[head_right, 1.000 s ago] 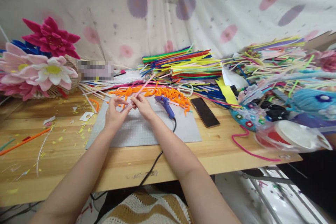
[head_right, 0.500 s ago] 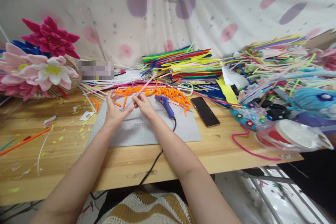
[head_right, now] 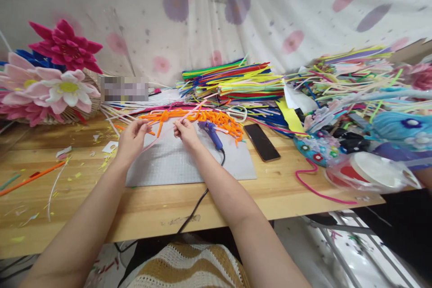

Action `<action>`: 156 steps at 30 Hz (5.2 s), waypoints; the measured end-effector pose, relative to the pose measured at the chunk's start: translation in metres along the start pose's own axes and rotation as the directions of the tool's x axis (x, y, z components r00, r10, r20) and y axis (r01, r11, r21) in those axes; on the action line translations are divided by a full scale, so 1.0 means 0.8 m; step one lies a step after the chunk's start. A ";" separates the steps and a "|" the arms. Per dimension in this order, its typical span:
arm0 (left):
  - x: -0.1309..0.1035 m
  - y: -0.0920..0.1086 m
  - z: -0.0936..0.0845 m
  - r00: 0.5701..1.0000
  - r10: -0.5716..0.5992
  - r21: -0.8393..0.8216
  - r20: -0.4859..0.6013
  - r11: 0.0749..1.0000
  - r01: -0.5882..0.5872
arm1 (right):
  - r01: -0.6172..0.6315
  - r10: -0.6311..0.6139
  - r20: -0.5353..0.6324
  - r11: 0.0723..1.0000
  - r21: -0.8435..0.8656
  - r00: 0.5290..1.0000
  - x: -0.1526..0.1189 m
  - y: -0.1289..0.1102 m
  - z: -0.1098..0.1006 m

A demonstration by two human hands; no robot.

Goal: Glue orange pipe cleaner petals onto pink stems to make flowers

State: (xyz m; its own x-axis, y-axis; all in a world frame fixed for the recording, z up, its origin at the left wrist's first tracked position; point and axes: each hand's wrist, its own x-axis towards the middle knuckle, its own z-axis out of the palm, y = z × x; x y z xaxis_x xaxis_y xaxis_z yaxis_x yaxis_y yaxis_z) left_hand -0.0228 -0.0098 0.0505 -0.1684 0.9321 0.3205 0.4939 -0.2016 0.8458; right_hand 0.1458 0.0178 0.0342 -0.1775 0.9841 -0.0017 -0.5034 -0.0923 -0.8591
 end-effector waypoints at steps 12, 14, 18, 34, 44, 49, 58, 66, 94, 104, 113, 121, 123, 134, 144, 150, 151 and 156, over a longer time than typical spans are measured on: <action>-0.029 0.018 -0.003 0.954 0.253 0.438 0.161 0.848 -0.299 | 0.013 -0.013 -0.057 1.000 0.004 0.998 0.003 -0.004 0.002; -0.030 0.018 0.002 0.953 0.269 0.467 0.139 0.831 -0.302 | 0.016 -0.015 -0.064 1.000 0.006 0.998 0.003 -0.004 0.002; -0.031 0.018 0.005 0.975 0.194 0.423 0.105 0.879 -0.220 | 0.017 -0.019 -0.053 1.000 -0.025 0.998 0.002 -0.004 0.000; -0.032 0.021 0.002 0.962 0.253 0.366 0.104 0.890 -0.273 | 0.046 -0.048 -0.014 0.993 -0.109 0.999 0.003 -0.006 -0.001; 0.002 0.005 -0.024 0.996 0.015 -0.051 -0.093 0.999 -0.019 | 0.015 -0.006 0.114 0.997 -0.072 0.993 -0.002 -0.011 -0.002; -0.008 0.017 -0.002 0.989 0.048 -0.019 0.142 0.999 -0.046 | 0.025 -0.008 0.150 0.993 -0.112 0.989 0.001 -0.010 0.000; -0.018 0.040 0.019 0.953 0.049 0.207 0.298 0.972 -0.115 | 0.003 0.041 0.206 0.978 -0.210 0.978 -0.008 -0.014 0.003; -0.023 0.044 0.016 0.986 0.032 0.370 0.166 0.924 -0.092 | 0.002 0.027 0.124 0.973 -0.230 0.992 -0.004 -0.008 0.007; -0.021 0.030 -0.001 0.995 0.097 0.376 -0.020 0.923 -0.082 | -0.364 0.367 0.037 0.929 -0.061 0.930 0.002 -0.004 0.020; -0.017 0.024 -0.007 1.000 -0.011 0.429 -0.015 0.903 0.017 | -0.472 0.479 0.033 0.873 -0.126 0.877 0.011 -0.001 0.036; -0.010 0.015 -0.010 0.992 -0.125 0.465 0.035 0.880 0.095 | -0.120 0.567 0.320 0.604 -0.788 0.759 -0.075 -0.095 -0.069; -0.007 0.010 0.001 0.993 -0.078 0.393 0.089 0.919 0.037 | -0.131 0.051 -0.127 0.077 -0.988 0.991 -0.084 -0.132 -0.143; -0.007 0.010 0.005 0.993 -0.069 0.380 0.094 0.925 0.028 | -0.070 -0.095 -0.079 0.097 -0.993 0.992 -0.071 -0.114 -0.138; -0.006 -0.001 0.020 0.979 -0.183 0.102 0.085 0.980 0.174 | -0.030 -0.182 -0.226 0.711 -0.702 0.957 -0.054 -0.060 -0.096; -0.004 0.012 0.031 0.927 -0.339 -0.221 0.159 0.903 0.369 | 0.026 -0.077 -0.056 0.785 -0.618 0.995 -0.048 -0.038 -0.058; -0.005 0.008 0.033 0.923 -0.333 -0.212 0.196 0.904 0.371 | 0.115 -0.184 -0.117 0.891 -0.439 0.976 -0.040 -0.032 -0.059; -0.005 0.007 0.034 0.921 -0.329 -0.212 0.209 0.904 0.371 | 0.141 -0.206 -0.125 0.906 -0.399 0.970 -0.038 -0.036 -0.058; -0.006 0.015 0.037 0.894 -0.315 -0.190 0.319 0.903 0.386 | 0.258 -0.297 -0.101 0.923 -0.284 0.950 -0.017 -0.063 -0.054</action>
State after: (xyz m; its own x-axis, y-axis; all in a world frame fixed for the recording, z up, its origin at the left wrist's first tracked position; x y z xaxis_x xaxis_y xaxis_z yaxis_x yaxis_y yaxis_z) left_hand 0.0089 -0.0078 0.0465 -0.0337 0.9926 -0.1165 0.2190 0.1211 0.9682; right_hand 0.2099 0.0156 0.0554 0.0661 0.9772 0.2016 -0.2705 0.2121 -0.9391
